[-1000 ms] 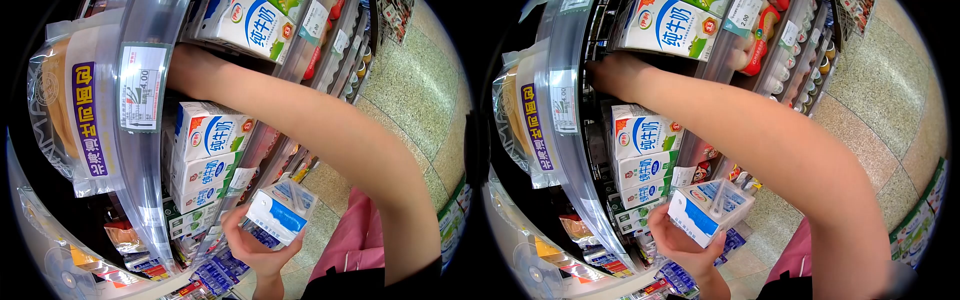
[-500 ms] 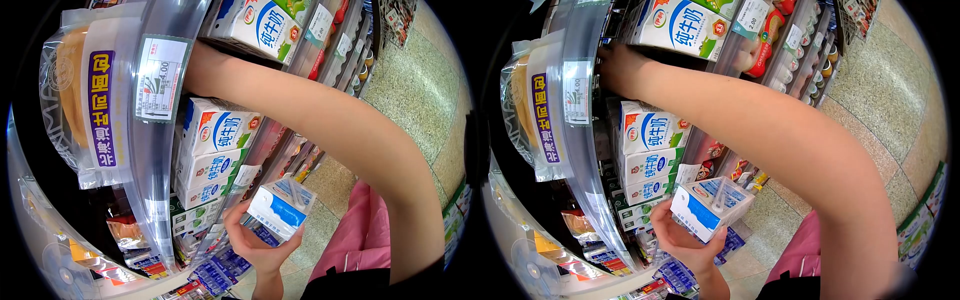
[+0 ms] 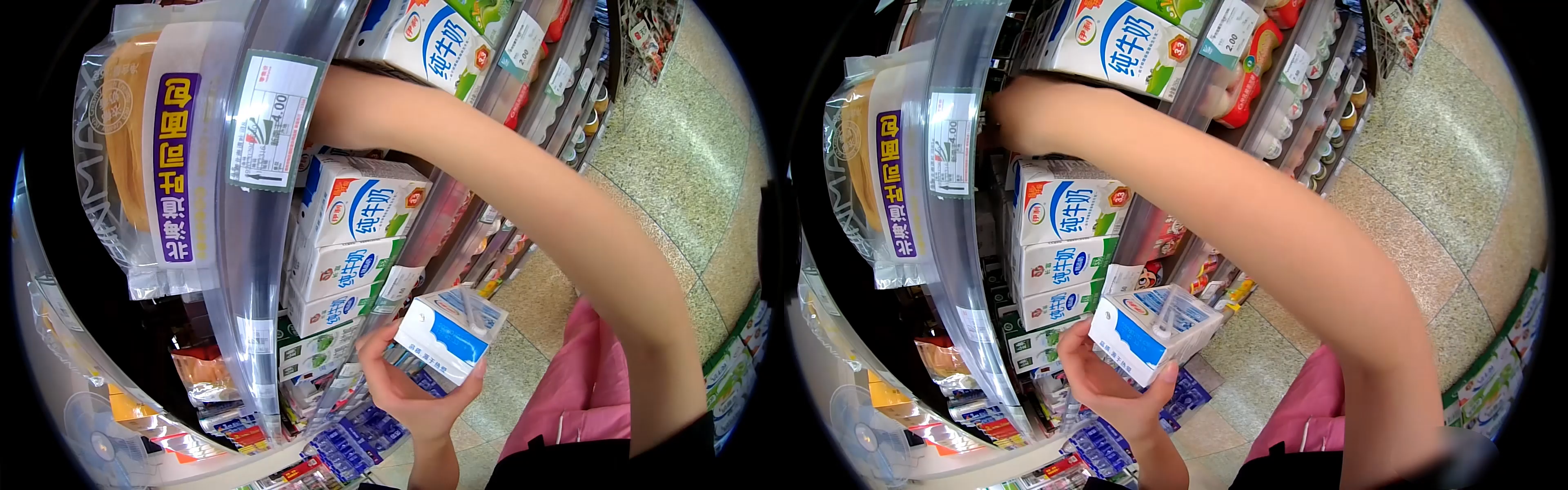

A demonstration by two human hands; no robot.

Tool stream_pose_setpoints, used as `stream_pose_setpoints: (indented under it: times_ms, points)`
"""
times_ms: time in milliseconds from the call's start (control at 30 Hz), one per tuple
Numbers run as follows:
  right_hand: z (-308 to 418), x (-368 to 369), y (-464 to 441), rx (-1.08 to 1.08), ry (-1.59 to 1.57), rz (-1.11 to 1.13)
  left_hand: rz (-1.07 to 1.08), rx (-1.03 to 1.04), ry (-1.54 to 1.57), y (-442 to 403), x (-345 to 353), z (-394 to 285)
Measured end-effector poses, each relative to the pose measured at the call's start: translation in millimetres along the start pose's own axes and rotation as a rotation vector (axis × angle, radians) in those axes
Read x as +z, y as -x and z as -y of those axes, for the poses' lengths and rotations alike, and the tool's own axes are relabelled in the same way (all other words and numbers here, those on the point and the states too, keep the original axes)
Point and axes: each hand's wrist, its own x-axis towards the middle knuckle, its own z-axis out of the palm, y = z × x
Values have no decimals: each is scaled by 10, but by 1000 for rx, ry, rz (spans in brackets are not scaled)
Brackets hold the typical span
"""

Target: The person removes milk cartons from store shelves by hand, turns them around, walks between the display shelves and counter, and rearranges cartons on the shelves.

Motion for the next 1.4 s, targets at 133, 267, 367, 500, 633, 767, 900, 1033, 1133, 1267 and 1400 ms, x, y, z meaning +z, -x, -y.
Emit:
stream_pose_setpoints:
  times_ms: [133,267,367,500,633,767,900,1033,1133,1267,1400]
  points:
    - [-227,327,336,5,-165,-313,-25,-14,-14,25,14,53]
    - [-458,564,428,-257,-11,-595,-15,8,-43,13,34,56]
    - [-446,469,396,-192,115,-486,-1,12,-49,28,34,65]
    - [-497,399,301,-58,88,-351,-2,12,-47,39,41,79]
    - [-510,330,199,42,-3,-150,10,27,-44,20,53,64]
    - [-463,345,152,164,-163,-75,12,12,0,3,53,41]
    - [-514,219,45,120,-158,116,12,8,11,10,63,51]
    - [-597,186,-15,134,-199,152,11,2,-16,39,53,110]
    - [-645,200,-102,84,-111,154,13,-12,-15,43,45,116]
    - [-603,200,-21,47,-62,87,11,-21,-19,46,33,114]
    - [-610,128,50,25,-92,118,10,-21,-26,47,17,119]
